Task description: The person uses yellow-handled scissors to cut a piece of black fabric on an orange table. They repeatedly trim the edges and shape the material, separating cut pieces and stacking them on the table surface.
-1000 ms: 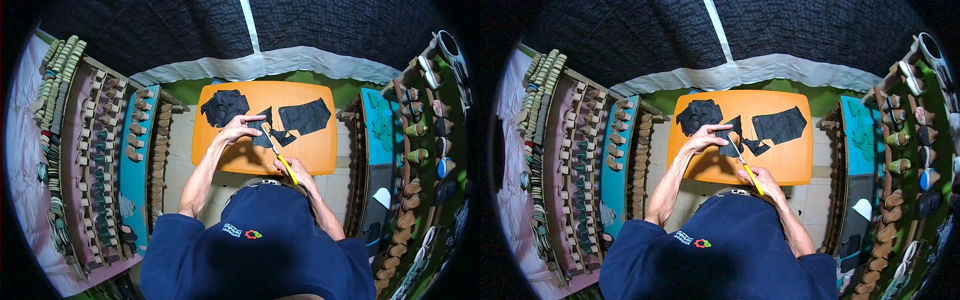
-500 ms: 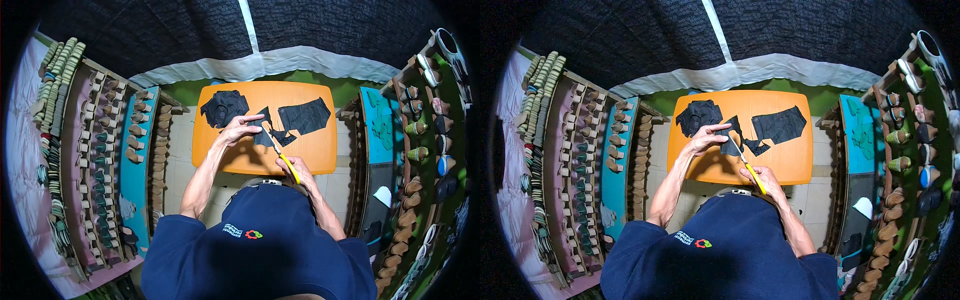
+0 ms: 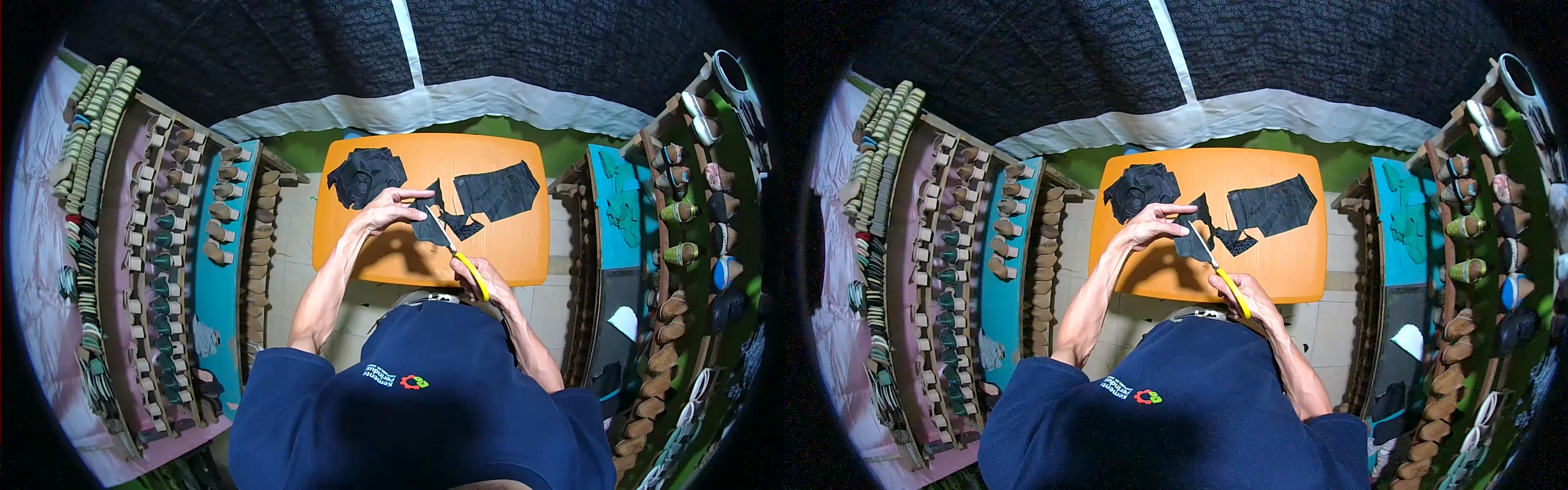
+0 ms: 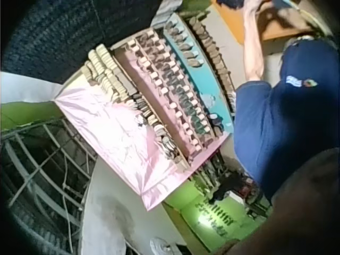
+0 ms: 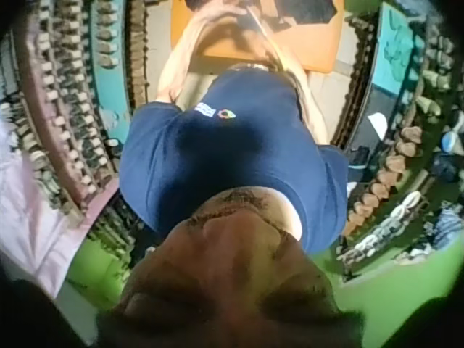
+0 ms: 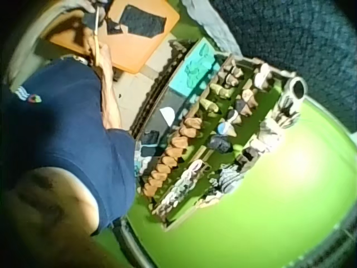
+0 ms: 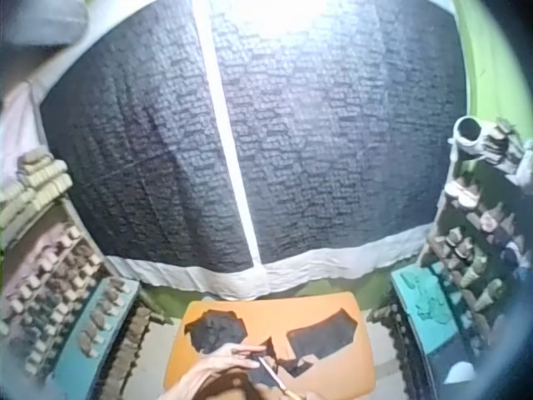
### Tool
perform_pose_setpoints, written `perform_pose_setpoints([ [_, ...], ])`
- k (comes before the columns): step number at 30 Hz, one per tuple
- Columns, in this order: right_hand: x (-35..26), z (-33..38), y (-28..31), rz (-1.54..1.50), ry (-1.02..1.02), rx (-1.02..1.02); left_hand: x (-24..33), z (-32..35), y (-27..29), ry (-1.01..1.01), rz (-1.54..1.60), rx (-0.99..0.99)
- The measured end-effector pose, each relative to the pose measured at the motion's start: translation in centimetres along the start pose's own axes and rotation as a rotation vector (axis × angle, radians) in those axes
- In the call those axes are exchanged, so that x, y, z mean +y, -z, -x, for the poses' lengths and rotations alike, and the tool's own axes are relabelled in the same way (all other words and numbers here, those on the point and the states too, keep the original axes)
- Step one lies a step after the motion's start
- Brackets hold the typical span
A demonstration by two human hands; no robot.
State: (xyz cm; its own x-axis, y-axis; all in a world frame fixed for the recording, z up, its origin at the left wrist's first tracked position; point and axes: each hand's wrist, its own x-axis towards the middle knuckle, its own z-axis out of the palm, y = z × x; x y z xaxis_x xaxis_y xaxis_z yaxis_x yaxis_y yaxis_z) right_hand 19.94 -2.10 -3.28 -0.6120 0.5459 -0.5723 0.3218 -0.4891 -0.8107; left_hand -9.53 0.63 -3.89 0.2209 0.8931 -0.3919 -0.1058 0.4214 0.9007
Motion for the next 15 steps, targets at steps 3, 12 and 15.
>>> perform_pose_setpoints([
  [3,0.2,-0.3,0.0,0.002,0.006,0.002,0.1,0.1,-0.3,0.000,0.018,-0.006],
  [12,0.9,-0.6,0.4,-0.015,0.037,0.000,-0.3,0.0,-0.4,-0.018,0.043,0.054],
  [15,0.9,-0.7,0.5,-0.001,0.024,0.003,-1.3,-0.4,0.3,-0.030,0.062,0.054],
])
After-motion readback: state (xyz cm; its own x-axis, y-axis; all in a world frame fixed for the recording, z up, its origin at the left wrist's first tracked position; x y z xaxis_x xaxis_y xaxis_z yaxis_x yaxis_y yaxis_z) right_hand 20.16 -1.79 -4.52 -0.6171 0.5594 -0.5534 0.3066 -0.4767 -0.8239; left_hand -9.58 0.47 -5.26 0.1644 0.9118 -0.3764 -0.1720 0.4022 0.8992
